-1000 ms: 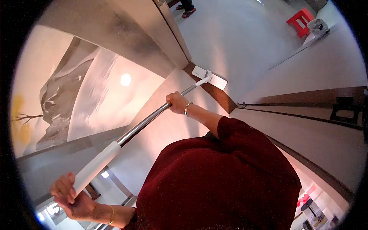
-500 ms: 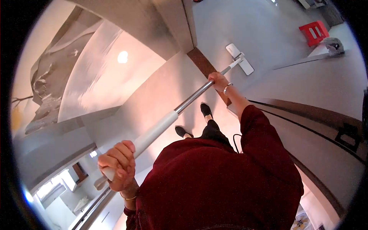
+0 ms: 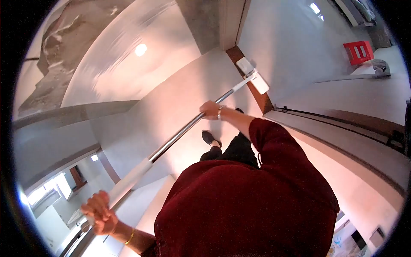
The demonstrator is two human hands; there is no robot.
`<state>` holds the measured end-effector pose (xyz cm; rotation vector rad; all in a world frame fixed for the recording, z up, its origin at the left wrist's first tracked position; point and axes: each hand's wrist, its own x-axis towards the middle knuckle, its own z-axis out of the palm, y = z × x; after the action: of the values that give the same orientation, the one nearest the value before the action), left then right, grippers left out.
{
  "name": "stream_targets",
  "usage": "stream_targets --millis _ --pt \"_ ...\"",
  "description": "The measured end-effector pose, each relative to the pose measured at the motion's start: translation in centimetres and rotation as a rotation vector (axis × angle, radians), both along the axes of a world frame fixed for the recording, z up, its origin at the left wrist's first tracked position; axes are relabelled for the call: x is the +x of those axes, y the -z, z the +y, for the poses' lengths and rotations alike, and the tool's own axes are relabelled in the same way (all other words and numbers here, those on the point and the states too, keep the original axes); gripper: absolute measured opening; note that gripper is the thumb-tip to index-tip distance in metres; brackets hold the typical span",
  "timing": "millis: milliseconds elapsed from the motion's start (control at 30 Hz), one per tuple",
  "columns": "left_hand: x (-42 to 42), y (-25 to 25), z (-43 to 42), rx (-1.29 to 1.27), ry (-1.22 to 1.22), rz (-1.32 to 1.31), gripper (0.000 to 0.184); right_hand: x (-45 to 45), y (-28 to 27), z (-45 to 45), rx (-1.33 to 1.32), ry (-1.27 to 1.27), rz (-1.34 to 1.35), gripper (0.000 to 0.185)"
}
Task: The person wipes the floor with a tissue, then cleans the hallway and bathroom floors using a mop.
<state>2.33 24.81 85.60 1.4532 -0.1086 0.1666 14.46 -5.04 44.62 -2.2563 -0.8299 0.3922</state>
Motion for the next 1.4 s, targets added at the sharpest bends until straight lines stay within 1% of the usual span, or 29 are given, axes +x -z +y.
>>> stream_targets --millis 33,67,100,133,167,200,233,267,300,333,400,500,567,667,700,733,767,800,833,867,900,933,1000,1033,1133,1200,1300,1333,1400 --pt "-1.2 -1.1 2.9 0.001 -0.021 -0.005 0.031 -0.3 -1.2 3.4 -0.127 -0.011 0.043 0.026" --pt "-2.5 -2.3 5.6 0.004 -0.041 -0.009 0.030 -1.1 -1.5 6.3 -0.029 0.028 -0.010 0.021" --pt "-3.6 -3.6 7.5 0.054 -0.100 -0.020 0.030 -1.7 -2.2 9.2 -0.014 0.037 -0.048 0.017" --pt "-4.7 -5.0 9.1 0.102 -0.160 -0.032 0.029 -2.5 -2.2 11.9 0.088 0.093 -0.039 0.013" --pt "-5.5 -6.7 10.7 0.103 -0.061 -0.034 0.026 -3.2 -2.4 14.7 0.058 0.095 -0.047 0.010" --pt "-6.4 -8.3 12.4 0.104 0.040 -0.034 0.024 -3.9 -3.7 16.7 0.104 0.122 -0.068 0.010" --pt "-8.0 -9.7 14.8 0.216 -0.102 -0.081 0.027 -4.6 -4.9 18.3 0.203 0.138 -0.100 0.011" --pt "-7.3 -11.0 13.1 0.329 -0.241 -0.129 0.030 -5.0 -6.4 19.4 0.277 0.150 -0.091 0.012" --pt "-5.8 -11.8 11.8 0.189 0.321 -0.325 0.023 -5.6 -7.1 20.7 0.339 0.165 -0.069 0.012" --pt "-5.4 -12.8 10.0 0.239 0.323 -0.345 0.013 -5.9 -7.7 21.4 0.401 0.180 -0.048 0.011" --pt "-5.6 -13.8 8.0 0.208 0.339 -0.415 0.019 -5.5 -9.0 21.1 0.435 0.161 -0.022 0.010" --pt "-4.6 -14.9 7.7 0.204 0.511 -0.576 0.028 -5.9 -11.7 20.4 0.442 0.190 0.009 0.010" --pt "-4.4 -14.7 7.8 0.076 0.430 -0.604 0.030 -5.6 -14.1 19.1 0.488 0.183 0.004 0.010" --pt "-4.6 -14.1 7.0 -0.099 0.314 -0.642 0.034 -4.7 -13.5 15.9 0.424 0.193 -0.085 0.010" --pt "-4.8 -13.1 7.5 -0.195 0.072 -0.799 0.030 -4.4 -12.9 14.0 0.414 0.197 -0.100 0.008" --pt "-6.6 -11.9 9.7 0.106 -0.142 -0.687 0.035 -3.7 -12.1 11.9 0.406 0.200 -0.117 0.006" --pt "-7.2 -10.8 10.2 0.167 -0.217 -0.610 0.036 -2.9 -11.1 9.7 0.384 0.202 -0.093 0.006" --pt "-6.7 -8.9 9.3 0.150 -0.164 -0.546 0.038 -2.2 -9.8 7.3 0.362 0.201 -0.067 0.007" --pt "-5.8 -6.5 7.5 0.111 0.028 -0.466 0.040 -1.8 -8.3 4.7 0.352 0.202 -0.111 0.006" --pt "-4.9 -4.2 5.4 0.112 0.104 -0.398 0.042 -1.0 -6.7 1.7 0.262 0.128 -0.217 0.009" --pt "-4.2 -2.1 2.7 0.116 0.163 -0.337 0.044 -0.7 -5.1 -0.6 0.210 0.179 -0.181 0.014" --pt "-4.1 0.4 -0.5 0.058 -0.062 -0.286 0.038 -0.3 -2.6 -3.1 0.157 0.192 -0.159 0.017" --pt "-1.4 2.1 -4.6 -0.040 0.246 -0.171 0.032 0.0 0.6 -7.3 0.017 0.150 0.004 0.018" --pt "-1.0 2.2 -5.4 -0.067 0.251 -0.154 0.032 0.3 0.2 -8.4 0.000 0.093 -0.016 0.016" --pt "-0.3 2.3 -5.2 -0.117 0.261 -0.116 0.033 0.6 -3.1 -7.8 0.097 0.152 0.377 0.019" --pt "0.0 2.5 -3.7 -0.096 0.261 -0.103 0.032 1.1 -0.6 -7.0 0.100 0.107 0.365 0.019" --pt "-0.9 2.6 -0.4 -0.091 0.199 -0.091 0.028 0.9 0.2 -3.8 0.015 -0.040 0.256 0.020" --pt "-0.7 2.4 2.0 -0.067 0.302 -0.102 0.024 0.8 0.2 -2.0 -0.030 -0.103 0.200 0.021" --pt "-1.7 1.4 6.3 -0.071 0.282 -0.091 0.021 -0.1 1.5 2.7 -0.010 -0.207 0.113 0.019"
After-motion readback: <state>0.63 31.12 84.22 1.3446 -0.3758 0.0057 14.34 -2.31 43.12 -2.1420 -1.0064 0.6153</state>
